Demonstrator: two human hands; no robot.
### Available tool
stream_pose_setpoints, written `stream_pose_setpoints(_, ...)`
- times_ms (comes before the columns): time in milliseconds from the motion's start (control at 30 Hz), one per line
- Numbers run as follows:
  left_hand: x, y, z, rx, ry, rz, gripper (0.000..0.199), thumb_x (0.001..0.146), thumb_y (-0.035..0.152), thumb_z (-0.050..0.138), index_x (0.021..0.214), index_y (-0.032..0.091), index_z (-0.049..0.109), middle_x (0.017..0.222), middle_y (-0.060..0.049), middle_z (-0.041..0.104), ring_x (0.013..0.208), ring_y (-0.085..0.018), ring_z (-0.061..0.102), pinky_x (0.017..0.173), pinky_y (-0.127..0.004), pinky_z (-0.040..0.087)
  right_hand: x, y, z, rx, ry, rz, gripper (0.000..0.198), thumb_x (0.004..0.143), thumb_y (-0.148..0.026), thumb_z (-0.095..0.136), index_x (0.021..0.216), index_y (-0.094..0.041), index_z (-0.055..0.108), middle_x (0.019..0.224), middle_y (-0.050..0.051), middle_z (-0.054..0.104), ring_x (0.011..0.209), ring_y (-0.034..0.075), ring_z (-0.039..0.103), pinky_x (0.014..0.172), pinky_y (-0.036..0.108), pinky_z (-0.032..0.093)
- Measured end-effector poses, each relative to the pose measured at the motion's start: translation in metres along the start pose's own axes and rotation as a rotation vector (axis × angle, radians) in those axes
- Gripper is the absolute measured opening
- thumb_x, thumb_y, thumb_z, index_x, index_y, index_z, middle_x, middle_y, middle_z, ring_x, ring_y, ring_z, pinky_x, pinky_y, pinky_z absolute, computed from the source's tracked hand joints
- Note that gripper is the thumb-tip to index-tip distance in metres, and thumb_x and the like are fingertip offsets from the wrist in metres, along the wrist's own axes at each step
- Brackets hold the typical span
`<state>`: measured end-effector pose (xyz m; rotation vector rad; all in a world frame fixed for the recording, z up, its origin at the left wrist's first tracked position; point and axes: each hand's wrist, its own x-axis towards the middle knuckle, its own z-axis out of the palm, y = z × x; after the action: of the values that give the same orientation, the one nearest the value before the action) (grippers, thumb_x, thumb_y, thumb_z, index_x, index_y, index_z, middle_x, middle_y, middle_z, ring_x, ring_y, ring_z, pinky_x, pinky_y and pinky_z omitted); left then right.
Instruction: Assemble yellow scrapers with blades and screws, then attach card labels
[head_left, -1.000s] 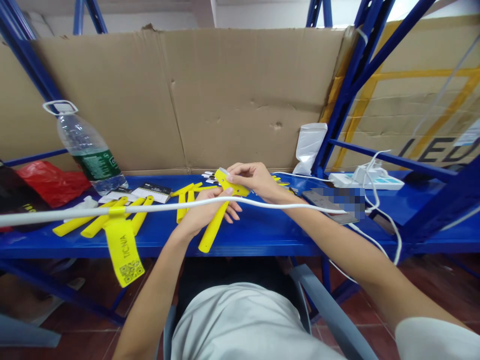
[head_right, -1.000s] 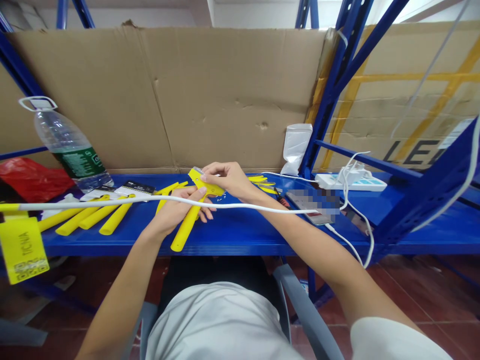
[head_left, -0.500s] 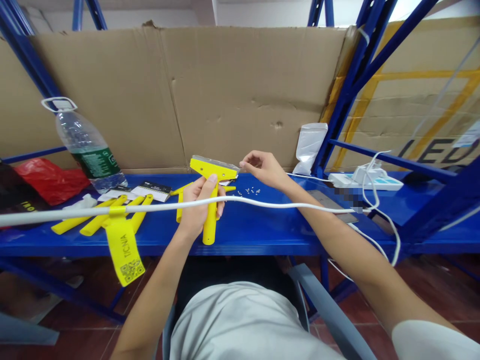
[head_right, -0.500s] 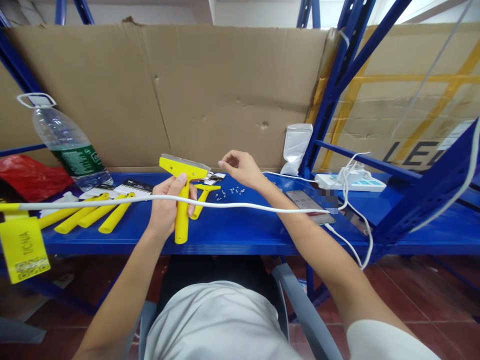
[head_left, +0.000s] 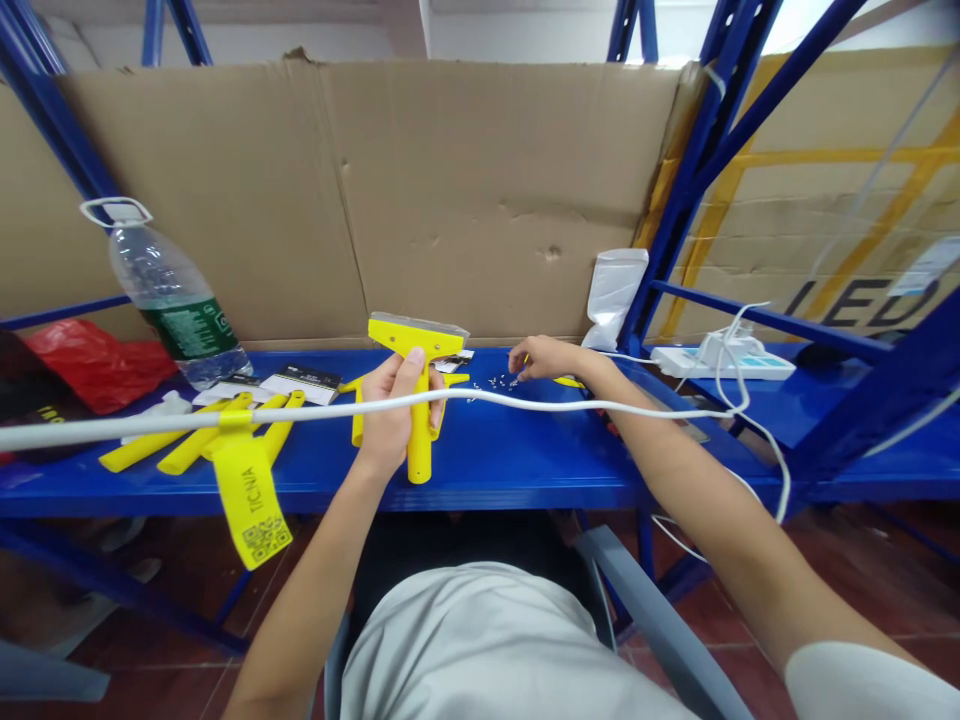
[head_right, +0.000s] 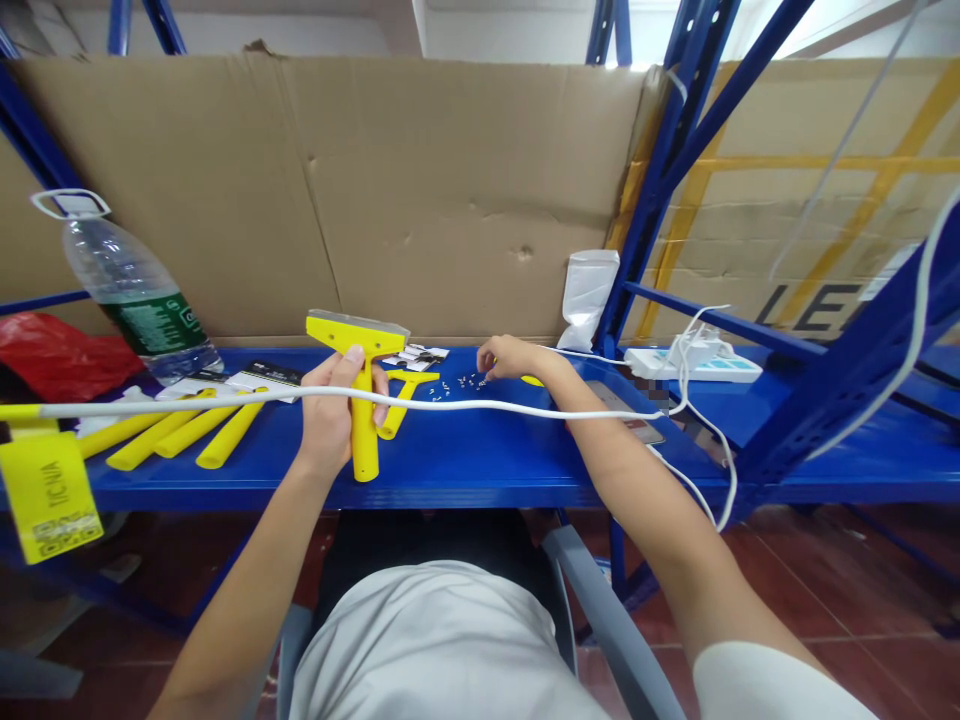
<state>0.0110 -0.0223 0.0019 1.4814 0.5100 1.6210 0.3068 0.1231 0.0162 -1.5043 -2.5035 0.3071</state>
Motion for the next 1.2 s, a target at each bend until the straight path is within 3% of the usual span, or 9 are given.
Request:
stream_pose_setpoints(200,0.000,-0.003,-0.002,-0.003,-0.002,0.002,0.049,0.102,0.063,0.079,0.079,0.022,0.065,0.062,-0.001,0.068,0.040,-0.013,0.056,0.039,-0.026,0.048,-0.001,-0.002,0.001,0.025,-0.142,-0.065,0.018,0.081,-0.024,0.087,0.099,-0.021,0.089,0.106,0.006,0.090,0.101,0.025,0.082,0.085,0.029,0.056)
stream_pose_setpoints(367,0.000,-0.004,-0.004,0.015,-0.007,-0.002,0.047,0.105,0.058,0.077,0.078,0.021,0.066,0.060,-0.001,0.067,0.040,-0.013,0.055,0.040,-0.026,0.048,0.001,-0.002,0.005,0.046,-0.179,-0.085,0.018,0.081,-0.025,0.087,0.097,-0.020,0.089,0.104,0.006,0.090,0.099,0.024,0.081,0.087,0.029,0.055)
stream_pose_setpoints(600,0.000,-0.006,-0.003,0.017,-0.011,-0.013,0.044,0.105,0.056,0.077,0.081,0.020,0.068,0.067,-0.001,0.069,0.042,-0.012,0.056,0.042,-0.026,0.049,0.000,-0.005,0.006,0.070,-0.229,-0.076,0.018,0.083,-0.032,0.084,0.093,-0.018,0.087,0.092,0.006,0.087,0.081,0.020,0.074,0.078,0.030,0.051)
stream_pose_setpoints(733,0.001,-0.004,-0.003,0.042,-0.012,-0.081,0.046,0.102,0.058,0.079,0.081,0.019,0.069,0.068,-0.001,0.070,0.043,-0.012,0.057,0.043,-0.027,0.050,-0.003,-0.009,0.005,0.091,-0.252,-0.060,0.020,0.080,-0.035,0.083,0.092,-0.019,0.086,0.086,0.004,0.083,0.078,0.019,0.069,0.071,0.030,0.049)
stream_pose_setpoints(1000,0.003,-0.002,0.000,0.148,-0.070,-0.222,0.051,0.099,0.063,0.078,0.075,0.018,0.070,0.050,-0.001,0.061,0.040,-0.014,0.056,0.043,-0.025,0.045,-0.005,-0.017,0.011,0.152,-0.310,-0.028,0.011,0.070,-0.032,0.089,0.074,-0.024,0.082,0.073,0.003,0.077,0.068,0.021,0.065,0.061,0.032,0.046)
stream_pose_setpoints(1100,0.004,-0.005,0.000,0.173,-0.070,-0.240,0.051,0.097,0.064,0.079,0.077,0.018,0.069,0.053,-0.002,0.065,0.039,-0.014,0.057,0.043,-0.025,0.045,-0.008,-0.024,0.010,0.188,-0.306,-0.060,0.012,0.069,-0.029,0.089,0.073,-0.021,0.082,0.069,0.003,0.076,0.065,0.019,0.063,0.061,0.031,0.045)
stream_pose_setpoints(1200,0.006,-0.008,-0.001,0.206,-0.070,-0.276,0.052,0.095,0.066,0.080,0.077,0.018,0.068,0.061,-0.004,0.071,0.037,-0.014,0.059,0.041,-0.026,0.046,-0.013,-0.035,0.004,0.258,-0.220,-0.132,0.016,0.072,-0.031,0.086,0.081,-0.018,0.083,0.076,0.003,0.078,0.070,0.018,0.065,0.066,0.031,0.048)
